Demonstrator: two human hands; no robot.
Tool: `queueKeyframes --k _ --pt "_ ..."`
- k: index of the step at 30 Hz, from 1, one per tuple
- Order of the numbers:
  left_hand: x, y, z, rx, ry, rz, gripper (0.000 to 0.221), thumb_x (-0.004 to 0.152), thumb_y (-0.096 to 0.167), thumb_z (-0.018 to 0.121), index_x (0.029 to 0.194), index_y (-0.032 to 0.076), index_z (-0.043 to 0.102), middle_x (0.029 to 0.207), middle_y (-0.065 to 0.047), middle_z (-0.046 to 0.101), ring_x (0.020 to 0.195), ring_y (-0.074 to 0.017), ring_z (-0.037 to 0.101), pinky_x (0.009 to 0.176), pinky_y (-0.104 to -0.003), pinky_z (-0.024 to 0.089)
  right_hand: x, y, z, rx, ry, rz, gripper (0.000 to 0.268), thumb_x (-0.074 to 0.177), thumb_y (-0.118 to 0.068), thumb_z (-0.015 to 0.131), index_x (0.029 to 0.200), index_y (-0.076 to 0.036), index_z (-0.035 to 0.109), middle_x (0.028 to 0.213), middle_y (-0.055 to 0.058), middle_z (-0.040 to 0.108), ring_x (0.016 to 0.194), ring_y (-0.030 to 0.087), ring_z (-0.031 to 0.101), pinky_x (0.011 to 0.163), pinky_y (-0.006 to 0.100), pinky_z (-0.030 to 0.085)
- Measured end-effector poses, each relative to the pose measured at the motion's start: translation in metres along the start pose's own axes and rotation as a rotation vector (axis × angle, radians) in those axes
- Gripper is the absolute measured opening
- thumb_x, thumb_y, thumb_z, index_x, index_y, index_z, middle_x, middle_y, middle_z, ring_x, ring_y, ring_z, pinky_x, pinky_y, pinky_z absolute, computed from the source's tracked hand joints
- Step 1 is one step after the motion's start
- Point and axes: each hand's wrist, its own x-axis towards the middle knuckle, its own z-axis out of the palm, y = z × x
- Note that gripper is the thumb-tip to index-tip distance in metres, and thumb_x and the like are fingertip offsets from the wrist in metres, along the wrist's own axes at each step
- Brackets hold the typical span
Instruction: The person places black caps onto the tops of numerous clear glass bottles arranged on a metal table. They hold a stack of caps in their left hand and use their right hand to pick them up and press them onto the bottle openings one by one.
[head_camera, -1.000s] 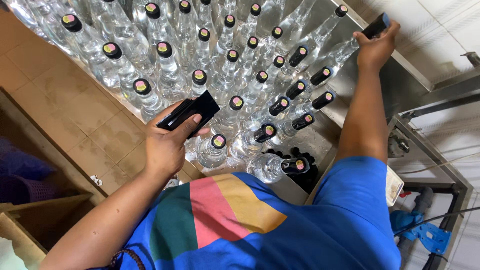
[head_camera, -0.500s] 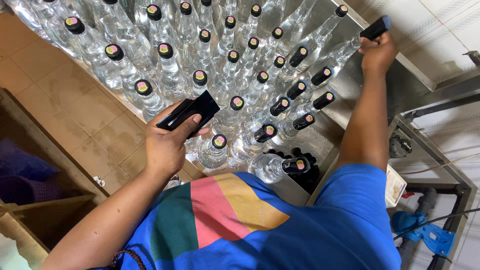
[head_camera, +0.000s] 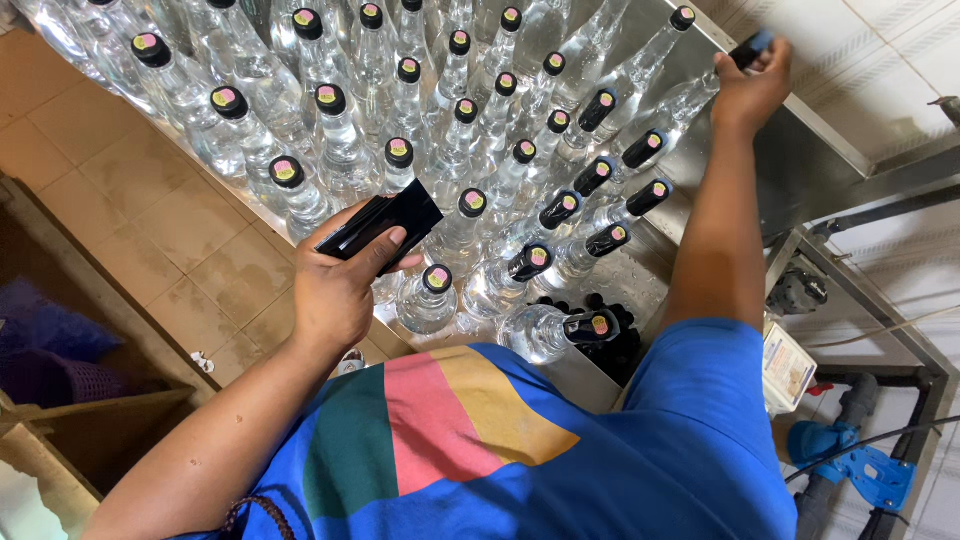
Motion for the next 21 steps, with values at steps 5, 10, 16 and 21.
queueKeyframes --k 5,10,16,21 --pt "-0.001 0.001 0.002 -0.013 0.001 0.002 0.041 0.093 -0.002 0.08 0.133 -0.006 0.072 0.119 -0.018 0.08 0.105 -0.0311 0.079 0.083 -0.048 0.079 -0.002 0.006 -0.007 0.08 -0.22 0.049 0.039 0.08 -0.008 0.108 0.11 -0.012 0.083 0.094 -0.001 0.086 0.082 0.011 0.075 0.068 0.033 0.062" --pt "0.0 -0.003 -0.004 -0.041 0.035 0.0 0.043 0.092 -0.003 0.081 0.134 -0.005 0.072 0.119 -0.019 0.08 0.104 -0.0306 0.079 0.083 -0.05 0.079 -0.024 -0.024 -0.019 0.071 -0.365 0.311 0.041 0.103 -0.011 0.104 0.093 -0.019 0.065 0.084 -0.01 0.053 0.078 0.006 0.044 0.066 0.032 0.04" --pt "0.001 -0.005 -0.003 -0.021 0.019 -0.004 0.041 0.093 -0.001 0.081 0.132 -0.005 0.072 0.121 -0.018 0.08 0.103 -0.0288 0.078 0.082 -0.049 0.079 -0.021 -0.003 -0.008 0.215 -0.234 0.273 0.025 0.092 -0.002 0.098 0.104 -0.013 0.079 0.092 -0.003 0.081 0.082 0.008 0.072 0.072 0.03 0.06" --pt "0.002 -0.008 -0.005 -0.039 0.034 -0.011 0.045 0.092 -0.003 0.081 0.135 -0.006 0.071 0.121 -0.019 0.079 0.105 -0.0307 0.078 0.082 -0.049 0.079 -0.027 0.006 -0.006 0.193 -0.292 0.287 0.041 0.1 0.0 0.101 0.095 -0.017 0.064 0.084 -0.009 0.054 0.078 0.005 0.045 0.07 0.028 0.046"
